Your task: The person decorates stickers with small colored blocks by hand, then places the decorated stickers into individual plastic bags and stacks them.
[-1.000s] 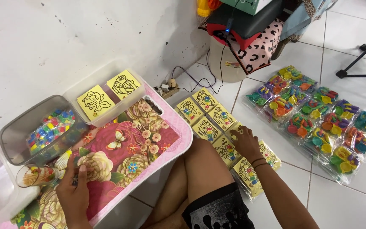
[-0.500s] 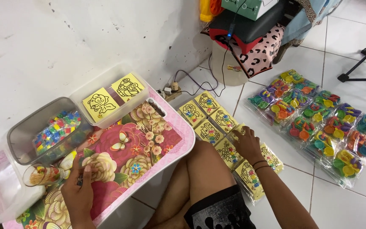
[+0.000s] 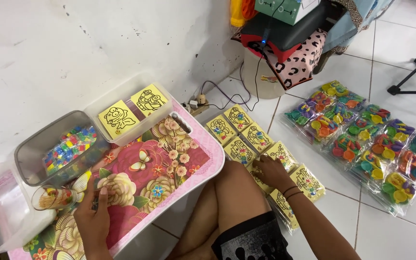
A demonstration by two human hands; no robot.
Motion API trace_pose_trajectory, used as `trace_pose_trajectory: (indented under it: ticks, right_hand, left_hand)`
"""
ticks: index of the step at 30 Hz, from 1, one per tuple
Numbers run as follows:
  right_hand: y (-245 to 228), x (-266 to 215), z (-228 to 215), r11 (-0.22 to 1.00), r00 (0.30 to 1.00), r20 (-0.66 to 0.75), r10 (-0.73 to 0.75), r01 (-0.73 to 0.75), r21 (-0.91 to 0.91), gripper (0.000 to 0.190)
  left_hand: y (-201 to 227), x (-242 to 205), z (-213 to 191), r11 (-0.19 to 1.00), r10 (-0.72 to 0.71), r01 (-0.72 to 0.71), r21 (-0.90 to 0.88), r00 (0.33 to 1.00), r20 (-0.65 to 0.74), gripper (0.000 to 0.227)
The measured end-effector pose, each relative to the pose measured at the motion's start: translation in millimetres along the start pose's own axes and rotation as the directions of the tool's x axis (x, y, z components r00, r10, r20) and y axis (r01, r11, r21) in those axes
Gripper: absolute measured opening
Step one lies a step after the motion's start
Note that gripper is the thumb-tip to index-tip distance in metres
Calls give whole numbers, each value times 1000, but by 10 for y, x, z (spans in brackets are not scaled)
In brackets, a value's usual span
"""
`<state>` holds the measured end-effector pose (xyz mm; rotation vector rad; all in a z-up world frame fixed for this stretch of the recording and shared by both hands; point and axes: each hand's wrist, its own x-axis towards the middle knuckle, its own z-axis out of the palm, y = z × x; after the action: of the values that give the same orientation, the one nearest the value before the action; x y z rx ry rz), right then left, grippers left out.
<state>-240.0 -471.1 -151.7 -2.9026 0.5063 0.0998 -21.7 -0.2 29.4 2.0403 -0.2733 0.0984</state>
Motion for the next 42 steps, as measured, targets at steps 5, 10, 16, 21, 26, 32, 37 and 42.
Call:
trace_pose_trajectory:
  ticks: [5,10,16,21,26,32,37,42]
  right_hand:
    - [-2,7,-23,1000,1000,10,22,-22,-2,35]
    - [-216,117,-512,993,987,-145,65,-49,109,32]
    - [-933,474,-1412,946,900,-437,-3,145,291,30]
    - [-1916,792,-1880,877,808,-500,-311,446,176,34]
    - [-2924,1162,-1530,753,688,-430,-584,657,28,32]
    - [-3825,1313,-1282,596,547,-281,-788,792,-132,24]
    - [-4079,1526,-996,678,643,-258,-721,731,-72,25]
    - [-4026,1685,-830,724,707,-203,-678,690,-15,27]
  left_hand:
    - [25,11,-3,999,-33,33,5,999,8,54]
    - [-23,27,7,999,3,-2,48,1000,-13,54]
    - [-202,52,15,999,29,-30,-21,999,-43,55]
    - [-339,99,-14,996,75,-73,44,997,-32,55]
    - [-290,90,-19,984,168,-172,-41,982,-88,48]
    - [-180,71,-84,966,242,-252,-63,962,-127,44]
    - [-281,95,-95,980,193,-197,-28,976,-103,44]
    - [-258,93,-104,991,119,-124,-55,989,-86,37]
